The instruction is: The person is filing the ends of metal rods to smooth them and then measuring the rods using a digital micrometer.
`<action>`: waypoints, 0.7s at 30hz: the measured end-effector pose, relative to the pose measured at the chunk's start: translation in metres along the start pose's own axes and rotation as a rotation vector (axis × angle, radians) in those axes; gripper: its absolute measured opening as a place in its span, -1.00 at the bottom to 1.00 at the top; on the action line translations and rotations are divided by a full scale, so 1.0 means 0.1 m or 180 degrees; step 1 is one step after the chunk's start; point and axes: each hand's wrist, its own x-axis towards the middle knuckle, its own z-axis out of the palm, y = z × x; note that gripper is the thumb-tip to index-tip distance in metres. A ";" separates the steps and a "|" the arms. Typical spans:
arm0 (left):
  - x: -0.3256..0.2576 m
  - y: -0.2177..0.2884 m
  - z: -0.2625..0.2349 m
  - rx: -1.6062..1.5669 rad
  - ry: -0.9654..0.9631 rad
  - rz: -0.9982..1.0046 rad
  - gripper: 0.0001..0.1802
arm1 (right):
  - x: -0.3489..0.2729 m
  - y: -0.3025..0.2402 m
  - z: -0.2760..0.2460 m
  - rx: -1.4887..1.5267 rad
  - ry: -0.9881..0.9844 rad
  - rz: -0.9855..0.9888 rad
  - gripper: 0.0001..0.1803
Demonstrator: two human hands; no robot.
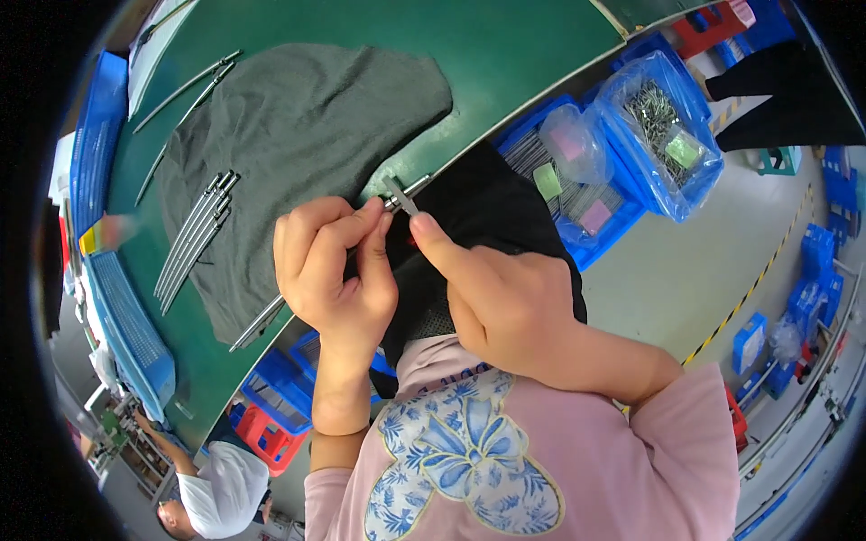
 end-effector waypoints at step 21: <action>0.02 -0.02 0.03 0.0001 0.0082 0.0105 -0.82 | 0.14 -0.06 0.02 -0.0439 -0.0005 -0.0156 -0.45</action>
